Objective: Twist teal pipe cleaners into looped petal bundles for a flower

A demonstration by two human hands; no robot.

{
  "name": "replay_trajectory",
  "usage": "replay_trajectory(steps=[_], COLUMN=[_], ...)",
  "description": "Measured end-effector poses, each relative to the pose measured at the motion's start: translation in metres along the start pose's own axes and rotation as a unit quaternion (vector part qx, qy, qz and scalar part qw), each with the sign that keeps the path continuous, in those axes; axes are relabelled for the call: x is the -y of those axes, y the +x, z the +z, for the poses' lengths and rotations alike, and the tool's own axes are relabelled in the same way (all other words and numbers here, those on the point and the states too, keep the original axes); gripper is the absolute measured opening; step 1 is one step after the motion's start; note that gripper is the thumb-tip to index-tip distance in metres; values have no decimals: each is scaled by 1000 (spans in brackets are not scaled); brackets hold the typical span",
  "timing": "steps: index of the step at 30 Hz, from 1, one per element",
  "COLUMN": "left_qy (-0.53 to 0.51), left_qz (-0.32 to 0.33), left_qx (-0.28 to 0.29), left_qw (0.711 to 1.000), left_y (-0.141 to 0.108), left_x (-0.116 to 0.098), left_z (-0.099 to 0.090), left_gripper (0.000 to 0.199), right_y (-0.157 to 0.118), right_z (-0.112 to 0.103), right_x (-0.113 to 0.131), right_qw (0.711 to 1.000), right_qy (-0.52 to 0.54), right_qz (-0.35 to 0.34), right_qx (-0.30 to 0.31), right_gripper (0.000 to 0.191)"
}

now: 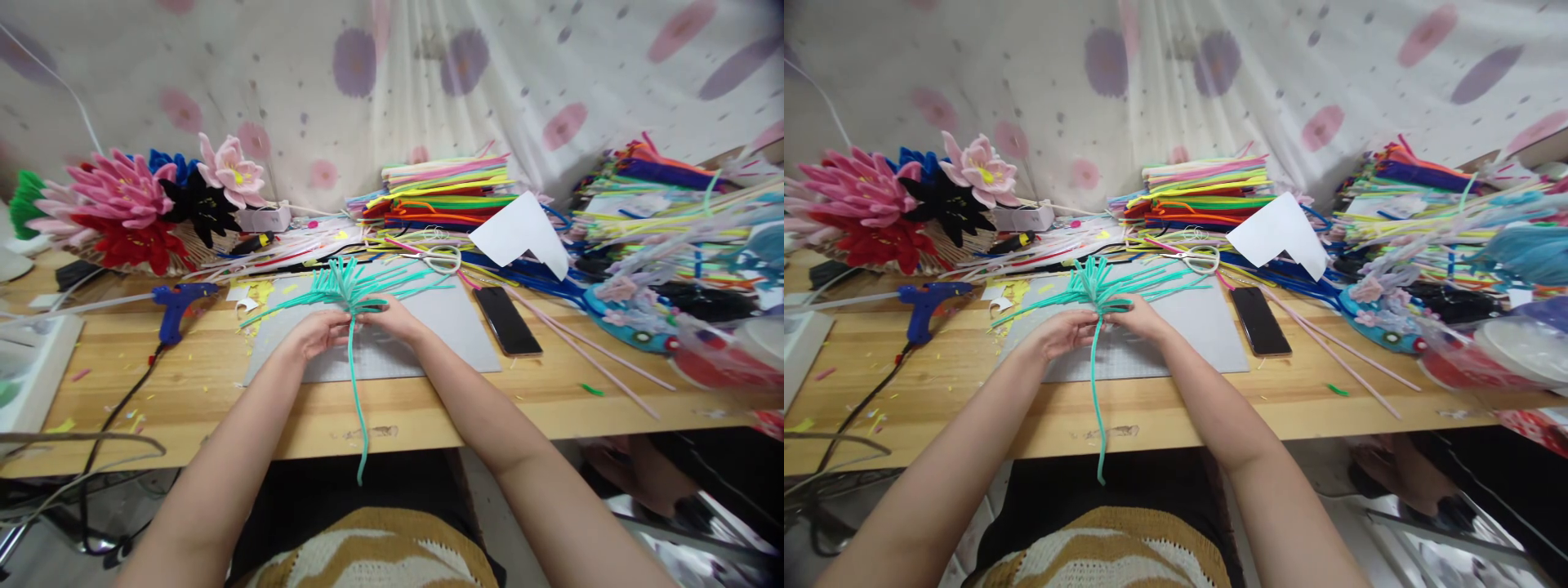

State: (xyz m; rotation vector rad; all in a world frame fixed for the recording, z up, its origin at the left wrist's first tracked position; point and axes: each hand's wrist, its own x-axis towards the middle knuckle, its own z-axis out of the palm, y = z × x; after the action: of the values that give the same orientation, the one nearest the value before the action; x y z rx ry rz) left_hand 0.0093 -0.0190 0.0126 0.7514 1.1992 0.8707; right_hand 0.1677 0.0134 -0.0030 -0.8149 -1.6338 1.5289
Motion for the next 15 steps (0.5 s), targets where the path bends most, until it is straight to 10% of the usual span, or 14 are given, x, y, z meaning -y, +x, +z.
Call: replay_trajectory(steps=[5, 15], left_qy=[29, 168], left_qz=[-41, 210], left_qx=[31, -163], left_qw=[998, 949], left_y=[-3, -6], left_x=[-4, 8], left_z=[4, 13], left_gripper=[10, 27], right_y=[0, 5], right_z=[4, 4], right_x=[1, -9], right_qw=[999, 995], right_qy=[36, 63], right_qz=[13, 31], right_qx=[2, -65], right_gripper=[19, 31])
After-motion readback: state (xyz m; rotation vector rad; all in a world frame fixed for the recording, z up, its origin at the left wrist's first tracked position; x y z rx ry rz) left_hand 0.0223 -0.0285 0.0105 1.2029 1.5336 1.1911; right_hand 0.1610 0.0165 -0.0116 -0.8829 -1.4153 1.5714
